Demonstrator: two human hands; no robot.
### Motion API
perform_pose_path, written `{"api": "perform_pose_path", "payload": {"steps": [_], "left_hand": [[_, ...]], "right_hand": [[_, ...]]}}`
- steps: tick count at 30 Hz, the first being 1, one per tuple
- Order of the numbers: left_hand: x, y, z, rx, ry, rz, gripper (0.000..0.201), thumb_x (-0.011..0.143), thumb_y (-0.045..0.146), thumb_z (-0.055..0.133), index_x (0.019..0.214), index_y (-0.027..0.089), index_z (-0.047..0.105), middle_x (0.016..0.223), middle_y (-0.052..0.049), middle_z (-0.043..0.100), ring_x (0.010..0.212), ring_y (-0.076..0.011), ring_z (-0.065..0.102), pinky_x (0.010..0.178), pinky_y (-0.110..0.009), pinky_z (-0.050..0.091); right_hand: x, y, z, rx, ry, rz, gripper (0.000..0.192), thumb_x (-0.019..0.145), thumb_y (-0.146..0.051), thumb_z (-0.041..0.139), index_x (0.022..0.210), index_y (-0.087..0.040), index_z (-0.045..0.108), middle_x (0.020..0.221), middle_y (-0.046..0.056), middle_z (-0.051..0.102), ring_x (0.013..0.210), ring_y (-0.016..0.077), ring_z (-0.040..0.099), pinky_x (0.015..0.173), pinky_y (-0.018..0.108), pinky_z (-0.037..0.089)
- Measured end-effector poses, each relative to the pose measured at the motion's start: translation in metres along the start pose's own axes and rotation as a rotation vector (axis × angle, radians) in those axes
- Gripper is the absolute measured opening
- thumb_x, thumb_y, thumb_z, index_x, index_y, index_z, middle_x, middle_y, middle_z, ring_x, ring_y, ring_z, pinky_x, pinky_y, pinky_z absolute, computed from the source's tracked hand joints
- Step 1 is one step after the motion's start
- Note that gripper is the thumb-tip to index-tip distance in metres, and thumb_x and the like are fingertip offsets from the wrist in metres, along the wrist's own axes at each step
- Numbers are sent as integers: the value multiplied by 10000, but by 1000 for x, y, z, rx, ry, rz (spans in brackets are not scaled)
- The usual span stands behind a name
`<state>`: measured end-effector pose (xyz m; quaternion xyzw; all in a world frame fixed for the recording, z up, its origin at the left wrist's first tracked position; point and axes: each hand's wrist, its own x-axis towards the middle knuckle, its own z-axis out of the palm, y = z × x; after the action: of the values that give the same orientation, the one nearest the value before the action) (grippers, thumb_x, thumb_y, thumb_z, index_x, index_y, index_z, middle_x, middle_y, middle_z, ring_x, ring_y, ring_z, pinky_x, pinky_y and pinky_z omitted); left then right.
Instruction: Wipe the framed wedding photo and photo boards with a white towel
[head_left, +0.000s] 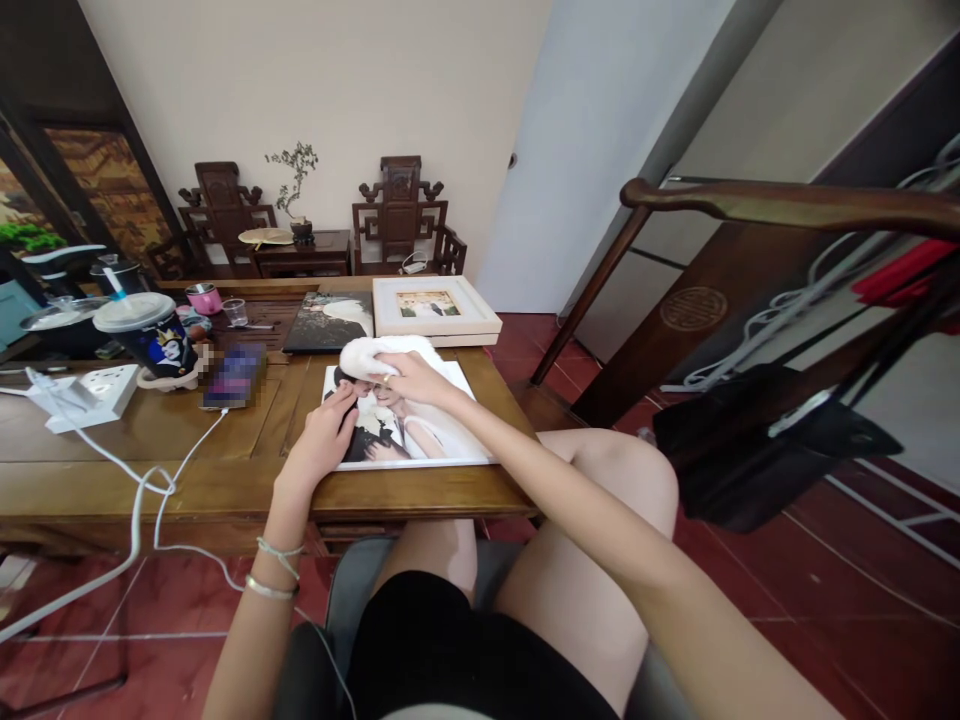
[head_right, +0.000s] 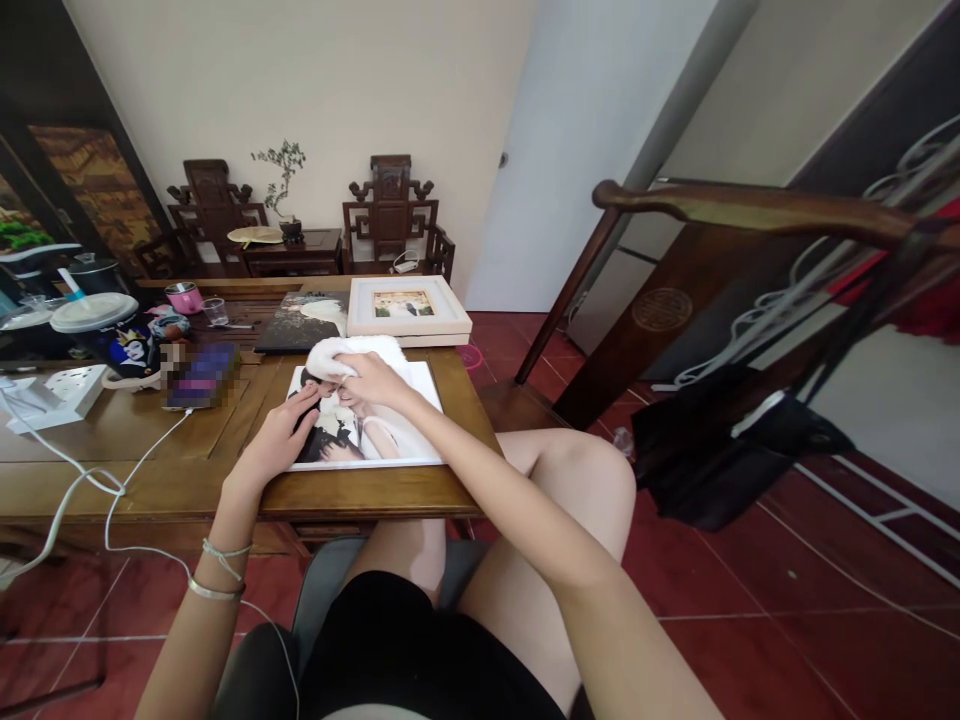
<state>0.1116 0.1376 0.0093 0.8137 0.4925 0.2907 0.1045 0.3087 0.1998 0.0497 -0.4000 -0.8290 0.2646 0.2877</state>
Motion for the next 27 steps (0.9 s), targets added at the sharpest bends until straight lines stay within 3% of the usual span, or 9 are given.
{"api": "perform_pose_path", "payload": {"steps": [3,8,11,13,16,18,22,27], "left_hand": [[0,0,0,-1,-10,-10,465,966,273,352,1372,132,530,1467,-145,493,1407,-260,403,1149,-461,346],[0,-1,0,-8,2,-9,452,967,279,368,1367,154,536,1468,-132,497,1406,-247,406,1158,-449,336],[0,-1,0,-9,4,-12,457,967,282,363,1358,127,541,1471,-155,486,1406,-250,405,1163,-442,325],[0,-1,1,-11,1,-11,456,968,281,361,1358,128,541,1472,-155,484,1409,-251,399,1164,-443,323],[0,-1,2,-22,3,-21,446,969,279,365,1361,164,541,1468,-129,498,1414,-251,392,1160,-454,327],[0,-1,2,-31,7,-27,436,965,275,374,1354,183,549,1462,-116,507,1410,-254,399,1154,-466,335],[0,0,1,-38,2,-25,432,963,271,373,1342,178,558,1467,-116,502,1409,-256,400,1154,-473,334],[-1,3,-3,-12,-16,-30,458,969,279,348,1357,134,543,1471,-139,490,1420,-252,382,1163,-458,322]], "right_hand": [[-18,23,-25,-141,94,-49,232,870,-231,476,946,-144,677,1063,88,716,948,232,631,857,316,454],[-53,47,-51,-316,129,55,238,858,-218,457,925,-144,673,879,84,724,856,245,631,869,351,445],[-85,39,-48,-393,71,7,263,809,-147,450,947,-165,673,927,90,728,933,273,636,989,448,407],[-111,25,-42,-423,36,-45,304,756,-94,443,943,-168,671,1085,125,711,1068,296,616,1044,500,375],[-146,1,-35,-430,-31,-122,322,710,-52,431,892,-177,665,1330,152,606,1277,305,514,1115,522,318],[-161,-10,-35,-416,-64,-148,324,704,-46,430,868,-196,666,1366,126,587,1323,298,477,1133,516,305],[-159,-7,-43,-406,-79,-83,342,703,-69,443,892,-220,685,1164,90,683,1185,308,573,996,474,444],[-113,24,-52,-410,-45,-40,275,790,-152,459,929,-181,694,852,78,688,927,277,620,885,394,469]]}}
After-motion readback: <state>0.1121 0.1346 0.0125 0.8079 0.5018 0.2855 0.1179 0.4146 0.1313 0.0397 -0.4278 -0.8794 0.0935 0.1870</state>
